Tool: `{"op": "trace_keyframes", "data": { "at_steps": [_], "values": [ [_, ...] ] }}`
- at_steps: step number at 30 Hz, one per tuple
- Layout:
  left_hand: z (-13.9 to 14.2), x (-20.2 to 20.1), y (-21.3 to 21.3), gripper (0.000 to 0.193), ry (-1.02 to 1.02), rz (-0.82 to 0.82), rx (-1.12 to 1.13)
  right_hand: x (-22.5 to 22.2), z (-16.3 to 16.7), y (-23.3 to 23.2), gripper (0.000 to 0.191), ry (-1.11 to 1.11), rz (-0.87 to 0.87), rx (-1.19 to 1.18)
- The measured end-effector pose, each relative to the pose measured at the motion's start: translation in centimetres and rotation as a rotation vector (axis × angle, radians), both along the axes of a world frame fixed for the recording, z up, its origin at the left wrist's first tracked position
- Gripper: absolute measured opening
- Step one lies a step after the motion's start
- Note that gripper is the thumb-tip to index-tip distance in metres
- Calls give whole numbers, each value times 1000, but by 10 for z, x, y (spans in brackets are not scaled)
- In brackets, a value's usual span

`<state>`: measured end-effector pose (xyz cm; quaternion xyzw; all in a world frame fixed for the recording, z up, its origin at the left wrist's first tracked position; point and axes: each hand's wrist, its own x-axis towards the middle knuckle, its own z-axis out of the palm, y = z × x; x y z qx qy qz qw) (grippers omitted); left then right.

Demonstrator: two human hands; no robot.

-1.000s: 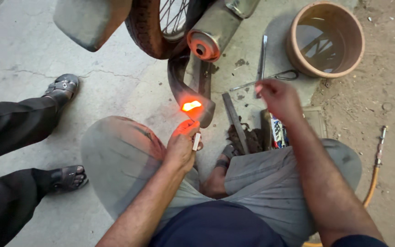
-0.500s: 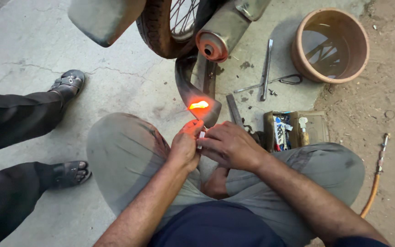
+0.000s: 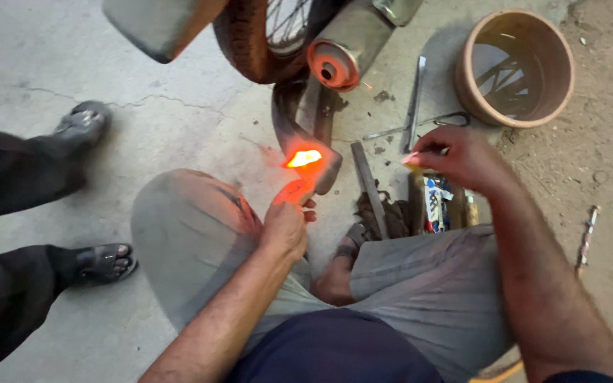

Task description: The person scrapes a patch on a motorcycle inner tube with a file, applies adhesive from a tube, and then ignites the patch with a lighter.

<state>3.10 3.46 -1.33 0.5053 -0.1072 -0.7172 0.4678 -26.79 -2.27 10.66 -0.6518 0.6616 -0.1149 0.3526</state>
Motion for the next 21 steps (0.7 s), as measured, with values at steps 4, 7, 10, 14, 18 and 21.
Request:
{"op": "trace_keyframes", "data": {
  "at_steps": [4, 7, 10, 14, 18, 21],
  "values": [
    [-5, 8, 0, 21, -98, -29, -35, -56, -36, -12, 35, 444, 80, 167],
    [-7, 9, 2, 19, 40, 43, -42, -74, -49, -8, 45, 641, 131, 384],
    [-7, 4, 2, 15, 44, 49, -47, -59, -54, -8, 42, 496, 8, 190],
    [-2, 1, 3, 13, 76, -53, -102, 5, -60, -9, 49, 6, 156, 81],
    [10, 10, 10, 9, 183, -102, -154, 67, -61, -5, 63, -407, 319, 141],
    [15, 19, 15, 13, 213, -96, -133, 90, -59, -5, 48, -569, 355, 304]
  ]
}}
